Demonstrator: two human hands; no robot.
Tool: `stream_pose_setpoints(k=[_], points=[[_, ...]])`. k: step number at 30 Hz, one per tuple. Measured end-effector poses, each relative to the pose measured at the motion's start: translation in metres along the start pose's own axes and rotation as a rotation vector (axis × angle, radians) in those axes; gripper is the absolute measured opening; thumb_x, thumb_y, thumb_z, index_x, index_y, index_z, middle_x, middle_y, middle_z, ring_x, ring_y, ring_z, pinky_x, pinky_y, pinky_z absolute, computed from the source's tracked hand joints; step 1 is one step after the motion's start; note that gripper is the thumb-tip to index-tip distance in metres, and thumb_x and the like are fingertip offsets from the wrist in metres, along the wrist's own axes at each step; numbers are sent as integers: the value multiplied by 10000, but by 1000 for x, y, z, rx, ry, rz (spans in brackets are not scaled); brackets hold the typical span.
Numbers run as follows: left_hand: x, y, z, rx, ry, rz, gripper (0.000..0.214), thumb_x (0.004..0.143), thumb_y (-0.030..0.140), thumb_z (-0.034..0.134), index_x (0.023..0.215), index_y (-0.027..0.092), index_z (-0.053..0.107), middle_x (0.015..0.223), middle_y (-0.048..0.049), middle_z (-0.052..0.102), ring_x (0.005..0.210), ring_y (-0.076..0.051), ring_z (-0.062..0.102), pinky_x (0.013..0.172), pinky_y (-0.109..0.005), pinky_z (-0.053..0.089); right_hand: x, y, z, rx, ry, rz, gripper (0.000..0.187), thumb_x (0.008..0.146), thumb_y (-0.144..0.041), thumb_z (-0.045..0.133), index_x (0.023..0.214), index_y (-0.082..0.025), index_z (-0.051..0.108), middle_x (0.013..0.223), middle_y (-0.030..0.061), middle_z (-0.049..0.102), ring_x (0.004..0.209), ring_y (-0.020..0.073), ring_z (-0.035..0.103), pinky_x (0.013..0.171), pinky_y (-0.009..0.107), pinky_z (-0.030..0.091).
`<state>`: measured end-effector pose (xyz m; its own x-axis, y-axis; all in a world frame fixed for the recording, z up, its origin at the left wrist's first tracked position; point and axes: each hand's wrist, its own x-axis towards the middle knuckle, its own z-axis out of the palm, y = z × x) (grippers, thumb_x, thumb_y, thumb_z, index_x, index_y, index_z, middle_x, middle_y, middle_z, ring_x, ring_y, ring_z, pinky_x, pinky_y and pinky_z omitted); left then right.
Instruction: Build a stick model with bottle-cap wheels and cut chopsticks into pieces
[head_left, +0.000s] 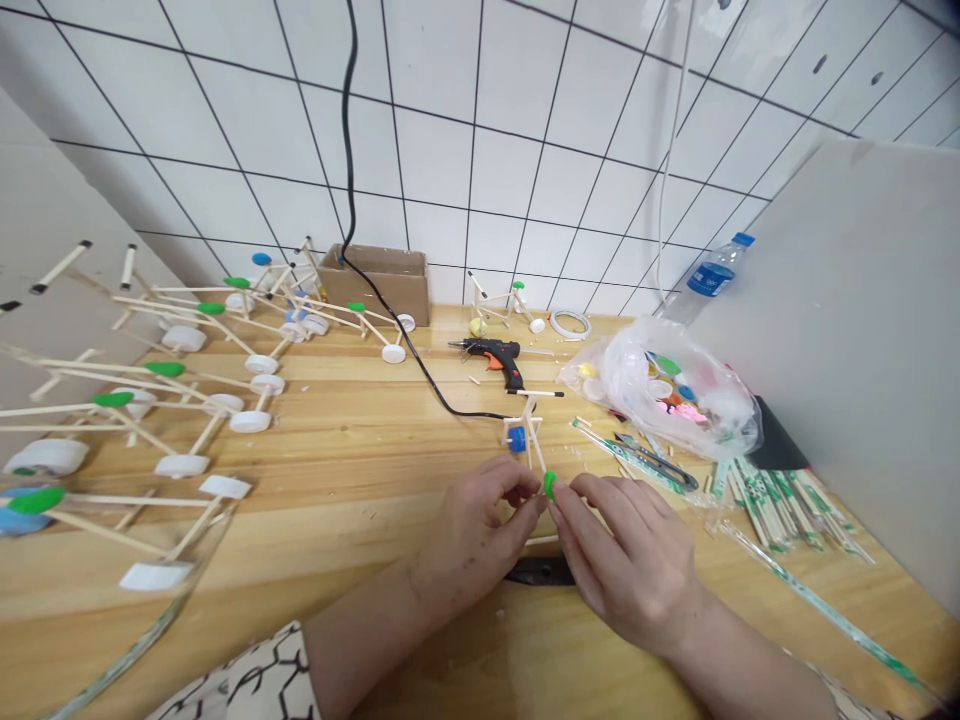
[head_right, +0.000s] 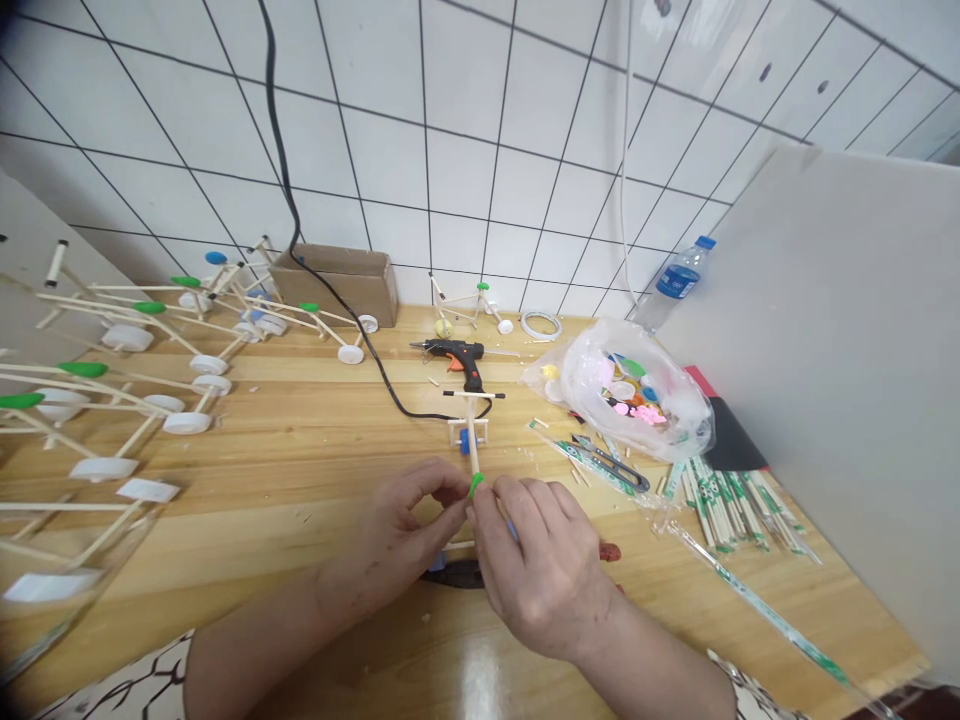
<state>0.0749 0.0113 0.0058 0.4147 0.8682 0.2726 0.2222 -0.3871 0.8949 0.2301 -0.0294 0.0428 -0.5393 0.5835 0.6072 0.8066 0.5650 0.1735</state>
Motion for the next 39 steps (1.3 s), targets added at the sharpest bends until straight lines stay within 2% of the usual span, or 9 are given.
stream_pose_setpoints(k=[10, 15, 19, 23, 29, 39], points=[[1, 3, -2, -14, -13, -10, 106, 807, 178, 514, 728, 160, 583, 687, 0, 555, 675, -124, 536, 643, -232, 434, 1, 0, 1, -11, -38, -6, 140, 792, -120, 561, 913, -86, 624, 770, 115, 634, 699, 203, 562, 604, 332, 446], [1, 3, -2, -13, -12, -12, 116, 805, 187, 519, 719, 155, 590, 681, 2, 559, 670, -121, 540, 638, -224, 433, 3, 1, -1, 31, -7, -4, 140, 786, -108, 562, 911, -78, 616, 761, 116, 633, 683, 201, 561, 576, 326, 444], [1, 3, -1, 6, 11, -25, 116, 808, 198, 522, 724, 158, 590, 676, 8, 557, 667, -115, 543, 639, -218, 434, 3, 6, -4, 182, 48, 98, 191, 778, -89, 555, 963, -97, 603, 833, 120, 626, 714, 192, 564, 605, 324, 461], [1, 2, 0, 25, 12, -25, 97, 801, 189, 531, 723, 163, 583, 685, 12, 563, 666, -113, 544, 635, -217, 434, -2, 11, -2, 313, 17, 203, 252, 772, -66, 531, 1005, -130, 603, 874, 110, 600, 773, 196, 558, 649, 333, 463], [1, 3, 0, 28, 29, -6, 98, 789, 172, 541, 701, 150, 578, 660, 12, 558, 647, -109, 537, 614, -210, 426, -5, 10, 1, 316, -39, 112, 339, 742, -49, 514, 1071, -110, 569, 914, 129, 570, 795, 217, 532, 653, 359, 448], [2, 1, -1, -11, 15, 19, 118, 816, 205, 528, 734, 148, 592, 678, 3, 560, 656, -110, 533, 628, -215, 428, -6, 4, 1, 134, -66, 15, 278, 746, -95, 533, 1013, -69, 606, 849, 142, 581, 736, 225, 517, 599, 354, 433]])
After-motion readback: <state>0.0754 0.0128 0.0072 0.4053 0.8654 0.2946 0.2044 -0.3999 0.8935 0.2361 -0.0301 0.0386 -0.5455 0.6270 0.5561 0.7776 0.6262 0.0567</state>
